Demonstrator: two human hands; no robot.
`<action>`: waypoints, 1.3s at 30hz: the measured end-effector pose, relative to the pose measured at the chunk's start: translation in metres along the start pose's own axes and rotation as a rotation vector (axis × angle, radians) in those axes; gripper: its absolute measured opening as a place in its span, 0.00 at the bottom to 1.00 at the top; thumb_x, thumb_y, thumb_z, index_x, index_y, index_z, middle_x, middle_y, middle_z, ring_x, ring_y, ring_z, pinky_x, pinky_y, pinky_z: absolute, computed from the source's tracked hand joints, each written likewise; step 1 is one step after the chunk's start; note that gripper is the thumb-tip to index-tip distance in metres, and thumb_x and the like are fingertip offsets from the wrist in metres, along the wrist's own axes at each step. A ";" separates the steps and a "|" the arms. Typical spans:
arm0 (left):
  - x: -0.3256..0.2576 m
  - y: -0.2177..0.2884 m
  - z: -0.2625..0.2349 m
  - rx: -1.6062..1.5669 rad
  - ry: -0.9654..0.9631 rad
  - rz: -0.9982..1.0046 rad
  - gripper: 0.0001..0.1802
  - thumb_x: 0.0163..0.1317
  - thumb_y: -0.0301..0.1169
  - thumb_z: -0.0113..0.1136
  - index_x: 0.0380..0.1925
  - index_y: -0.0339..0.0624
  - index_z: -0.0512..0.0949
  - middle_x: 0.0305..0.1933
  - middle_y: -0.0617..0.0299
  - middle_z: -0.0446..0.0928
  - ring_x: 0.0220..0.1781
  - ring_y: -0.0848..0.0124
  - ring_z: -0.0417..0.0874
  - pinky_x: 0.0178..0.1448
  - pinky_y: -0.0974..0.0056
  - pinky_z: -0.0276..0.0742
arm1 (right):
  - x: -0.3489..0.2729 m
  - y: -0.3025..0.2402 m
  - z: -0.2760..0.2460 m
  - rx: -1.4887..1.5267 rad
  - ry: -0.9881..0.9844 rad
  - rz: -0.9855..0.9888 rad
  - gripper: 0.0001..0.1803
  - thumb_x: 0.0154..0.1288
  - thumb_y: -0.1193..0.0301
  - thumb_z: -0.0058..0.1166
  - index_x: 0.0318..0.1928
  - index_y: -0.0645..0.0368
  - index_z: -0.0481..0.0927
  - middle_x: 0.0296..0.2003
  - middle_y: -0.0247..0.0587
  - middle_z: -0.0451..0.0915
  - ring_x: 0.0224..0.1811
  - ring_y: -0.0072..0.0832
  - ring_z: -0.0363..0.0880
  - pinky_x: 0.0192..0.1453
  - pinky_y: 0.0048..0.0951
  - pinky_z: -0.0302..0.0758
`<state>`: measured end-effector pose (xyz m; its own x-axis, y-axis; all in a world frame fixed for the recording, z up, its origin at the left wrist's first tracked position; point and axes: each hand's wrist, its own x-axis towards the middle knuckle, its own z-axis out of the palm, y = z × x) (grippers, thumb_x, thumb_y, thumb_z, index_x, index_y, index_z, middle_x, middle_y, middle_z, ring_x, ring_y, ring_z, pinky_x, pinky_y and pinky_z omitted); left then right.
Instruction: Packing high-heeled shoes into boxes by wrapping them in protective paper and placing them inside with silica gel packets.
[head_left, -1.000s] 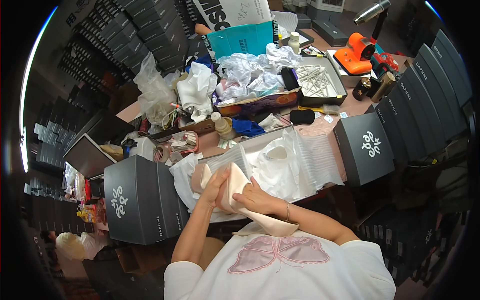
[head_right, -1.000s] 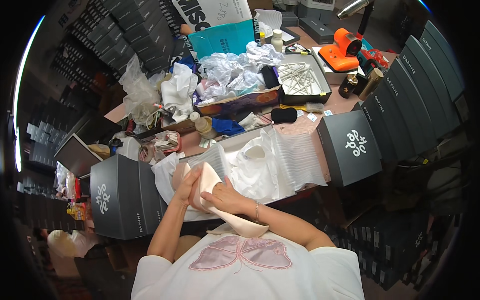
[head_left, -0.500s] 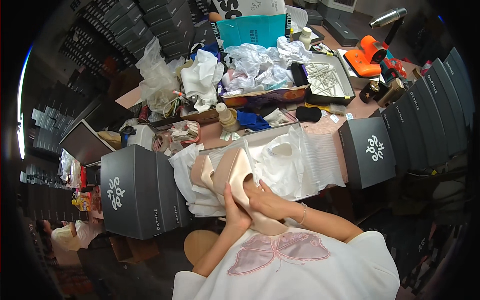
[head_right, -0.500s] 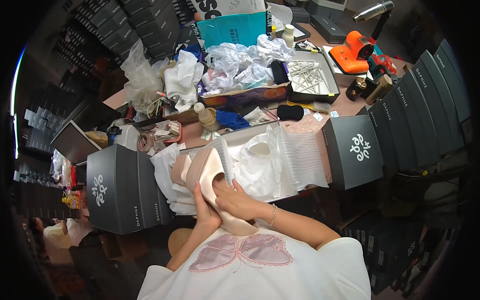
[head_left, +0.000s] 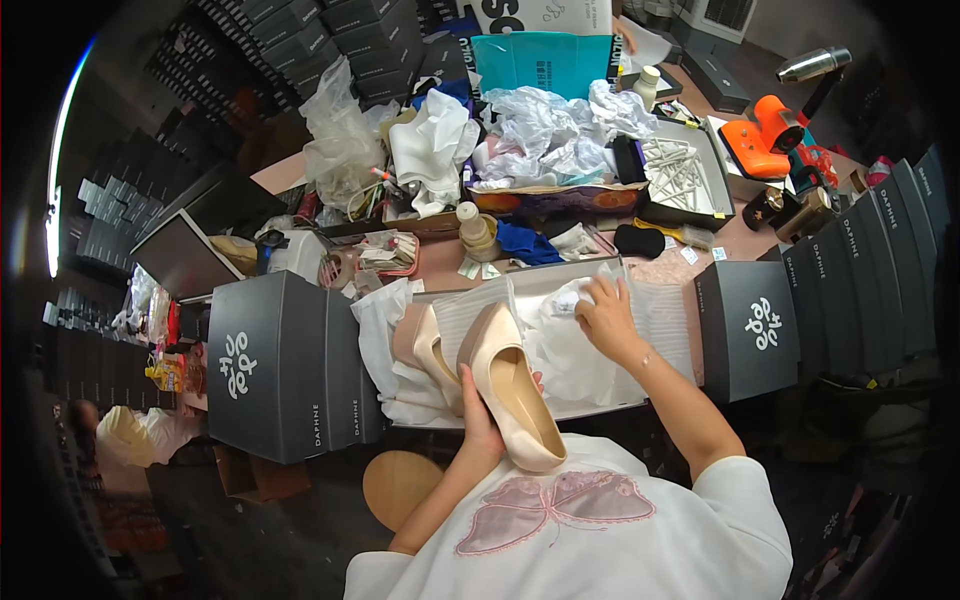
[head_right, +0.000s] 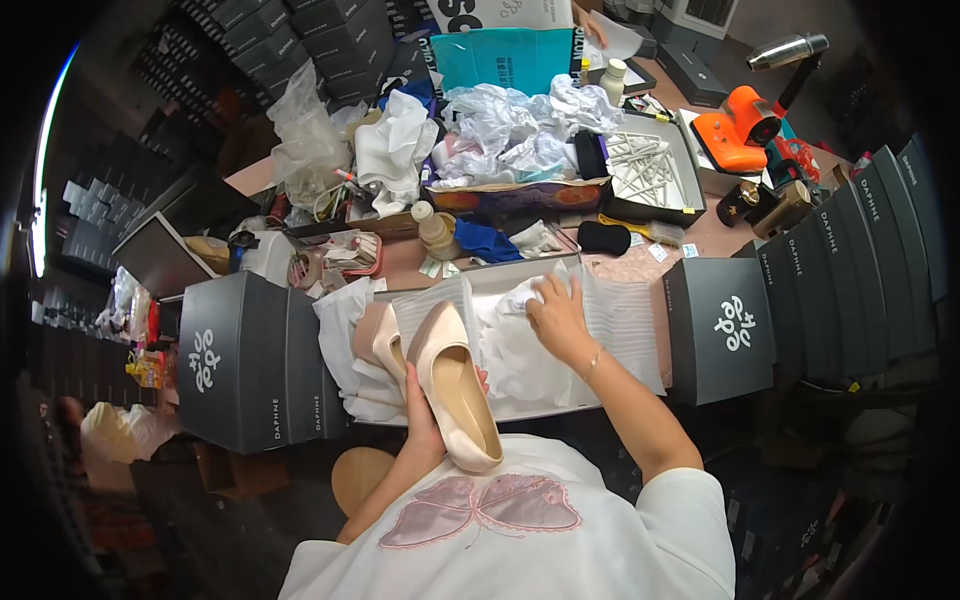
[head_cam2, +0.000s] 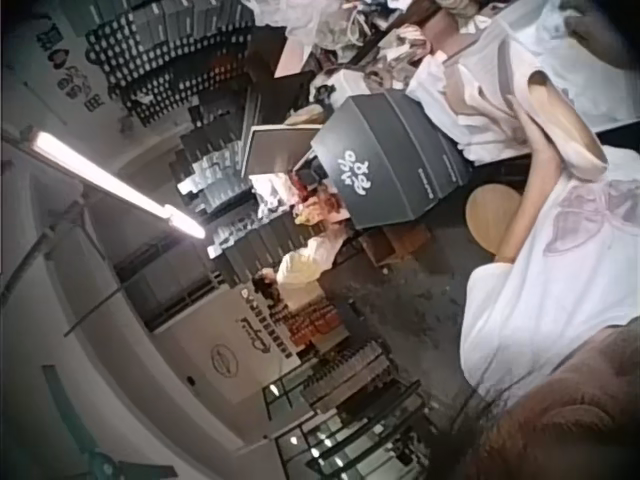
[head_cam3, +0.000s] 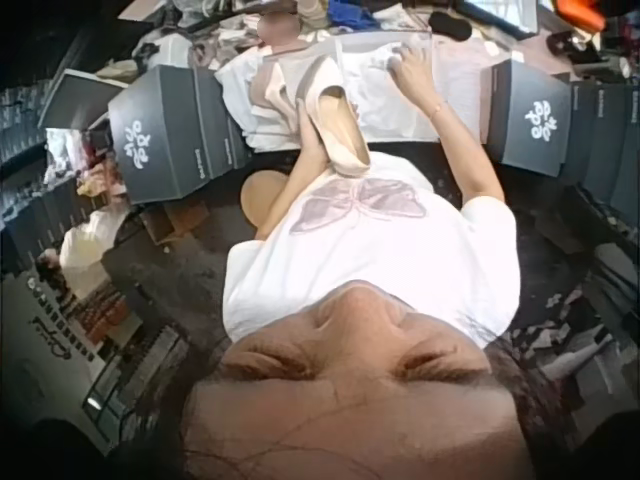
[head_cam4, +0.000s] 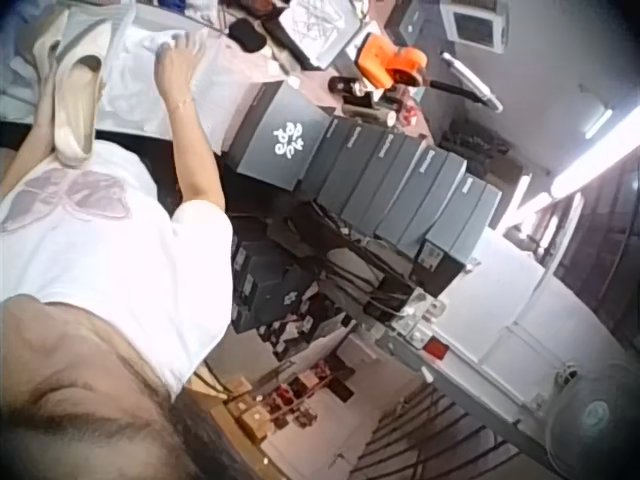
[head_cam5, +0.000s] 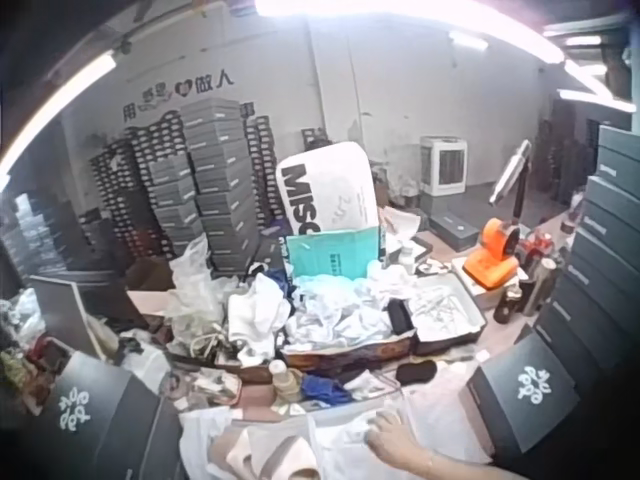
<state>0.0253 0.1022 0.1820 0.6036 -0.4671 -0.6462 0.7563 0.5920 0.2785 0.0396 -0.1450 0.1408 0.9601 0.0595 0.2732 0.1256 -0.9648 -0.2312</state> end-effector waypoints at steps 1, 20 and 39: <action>0.001 -0.001 -0.009 -0.030 0.014 0.005 0.49 0.59 0.72 0.37 0.60 0.37 0.66 0.53 0.43 0.74 0.53 0.52 0.78 0.60 0.50 0.73 | 0.001 -0.024 -0.026 0.245 -0.168 0.099 0.05 0.57 0.71 0.56 0.33 0.57 0.79 0.43 0.48 0.78 0.50 0.45 0.75 0.56 0.51 0.67; -0.005 -0.014 -0.022 0.033 0.054 -0.077 0.45 0.57 0.65 0.53 0.59 0.35 0.66 0.52 0.46 0.73 0.53 0.56 0.77 0.57 0.53 0.76 | 0.002 0.029 0.090 0.054 -0.310 0.249 0.18 0.51 0.71 0.60 0.44 0.57 0.75 0.40 0.51 0.77 0.42 0.47 0.79 0.42 0.43 0.79; -0.011 -0.005 -0.023 0.042 0.090 -0.050 0.41 0.62 0.61 0.48 0.59 0.34 0.67 0.52 0.41 0.75 0.50 0.56 0.79 0.54 0.54 0.77 | -0.063 -0.008 0.085 -0.100 -0.299 0.052 0.18 0.55 0.68 0.56 0.47 0.56 0.75 0.48 0.43 0.74 0.52 0.41 0.73 0.51 0.47 0.68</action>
<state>0.0094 0.1196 0.1712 0.5412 -0.4331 -0.7207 0.7958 0.5406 0.2728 -0.0007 -0.1190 0.0460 0.9973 0.0683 -0.0262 0.0639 -0.9879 -0.1410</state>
